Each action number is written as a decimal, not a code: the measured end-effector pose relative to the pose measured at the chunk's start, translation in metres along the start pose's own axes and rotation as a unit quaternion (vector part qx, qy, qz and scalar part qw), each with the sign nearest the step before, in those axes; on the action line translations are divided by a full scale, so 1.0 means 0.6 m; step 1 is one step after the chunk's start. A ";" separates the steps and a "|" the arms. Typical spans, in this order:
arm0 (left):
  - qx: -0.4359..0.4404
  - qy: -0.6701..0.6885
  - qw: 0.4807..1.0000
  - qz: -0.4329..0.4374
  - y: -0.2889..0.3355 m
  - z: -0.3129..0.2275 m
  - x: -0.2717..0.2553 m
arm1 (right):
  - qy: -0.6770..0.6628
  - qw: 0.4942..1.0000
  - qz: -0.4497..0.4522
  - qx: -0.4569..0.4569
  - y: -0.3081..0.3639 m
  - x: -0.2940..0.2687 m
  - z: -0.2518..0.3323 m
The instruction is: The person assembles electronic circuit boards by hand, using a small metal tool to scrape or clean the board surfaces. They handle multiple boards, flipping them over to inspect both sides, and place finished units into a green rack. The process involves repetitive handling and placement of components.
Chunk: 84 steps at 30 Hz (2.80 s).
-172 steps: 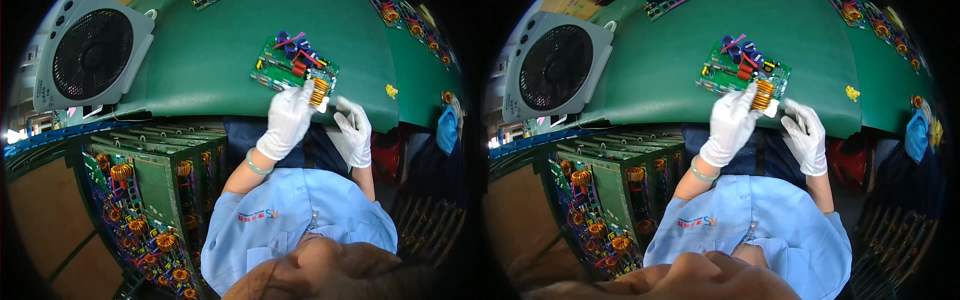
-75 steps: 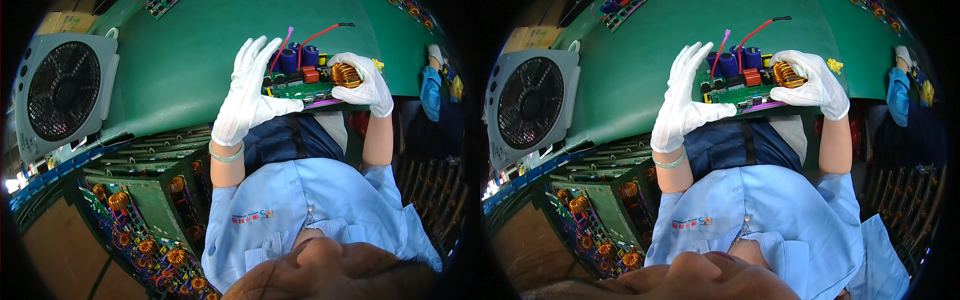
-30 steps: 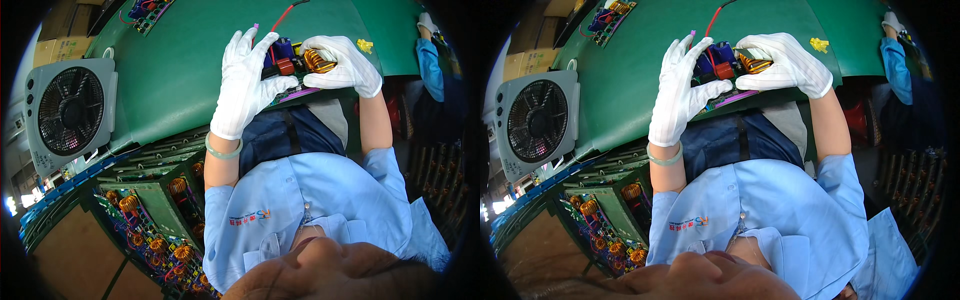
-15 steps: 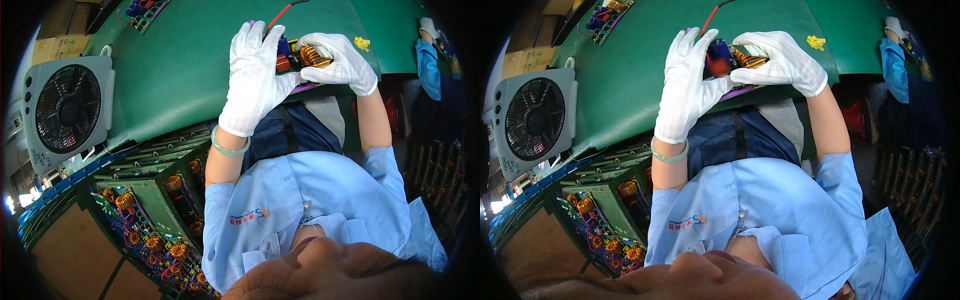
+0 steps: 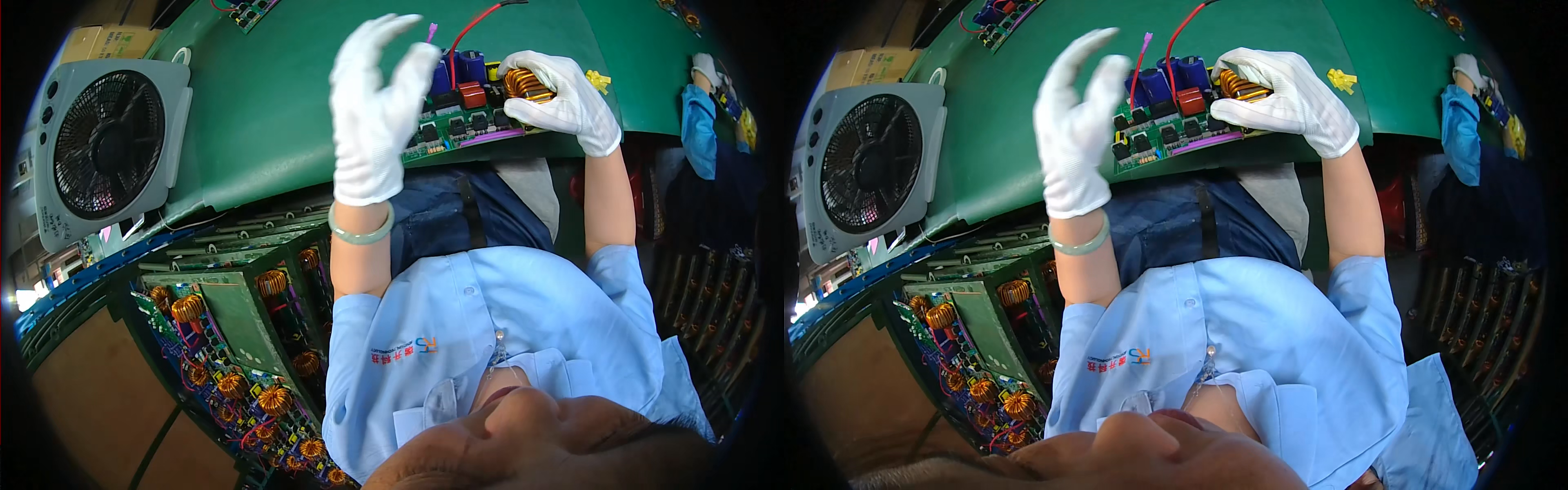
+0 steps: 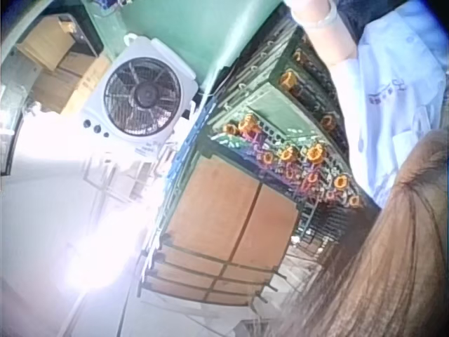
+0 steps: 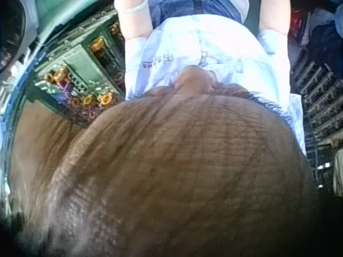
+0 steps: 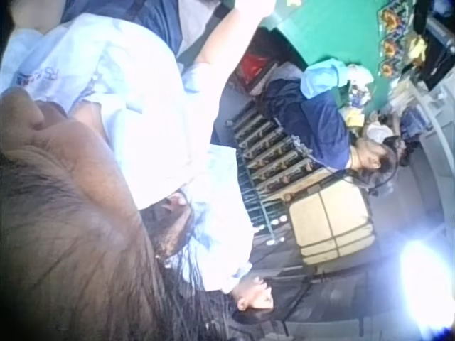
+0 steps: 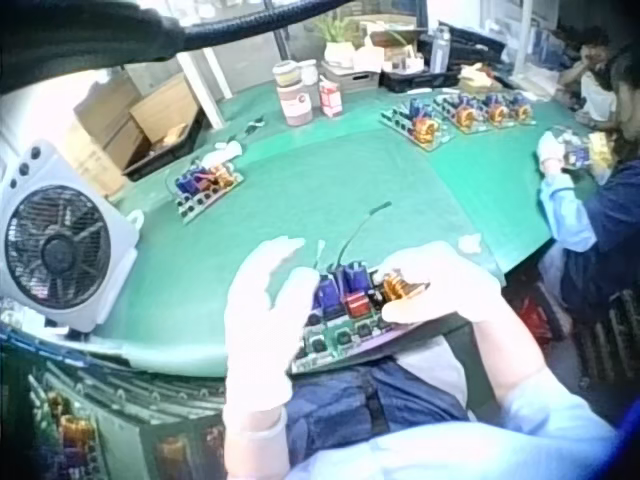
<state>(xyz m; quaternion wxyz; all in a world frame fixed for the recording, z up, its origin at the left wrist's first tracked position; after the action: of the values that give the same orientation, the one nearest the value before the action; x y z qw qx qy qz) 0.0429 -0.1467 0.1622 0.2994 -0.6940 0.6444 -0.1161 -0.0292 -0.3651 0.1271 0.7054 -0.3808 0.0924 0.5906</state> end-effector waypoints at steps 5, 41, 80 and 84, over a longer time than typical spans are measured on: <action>-0.115 0.026 0.993 -0.002 0.010 0.022 -0.064 | -0.005 0.999 0.010 0.032 -0.009 -0.009 0.003; -0.121 0.132 0.971 0.160 0.110 0.073 -0.045 | -0.056 0.997 0.009 0.044 -0.008 -0.002 -0.003; 0.138 -0.387 0.910 -0.049 0.045 0.238 -0.118 | 0.011 0.996 -0.035 -0.085 0.037 0.008 0.019; 0.129 -0.392 0.910 -0.039 0.043 0.239 -0.118 | 0.023 0.995 -0.028 -0.091 0.037 0.010 0.021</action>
<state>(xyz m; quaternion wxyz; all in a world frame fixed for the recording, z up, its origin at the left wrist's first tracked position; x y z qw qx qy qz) 0.0899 -0.0398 0.0499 0.6101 -0.6634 0.4271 0.0716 -0.0514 -0.3521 0.1229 0.6822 -0.4588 0.0436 0.5676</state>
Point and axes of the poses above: each hand's wrist, its own y-axis away from the middle knuckle, its own x-axis out of the palm, z = x × y, the point moved 7 cm from there along -y, towards the middle knuckle, and after that the axes turned 15 degrees about -z, right-handed, at the moved point
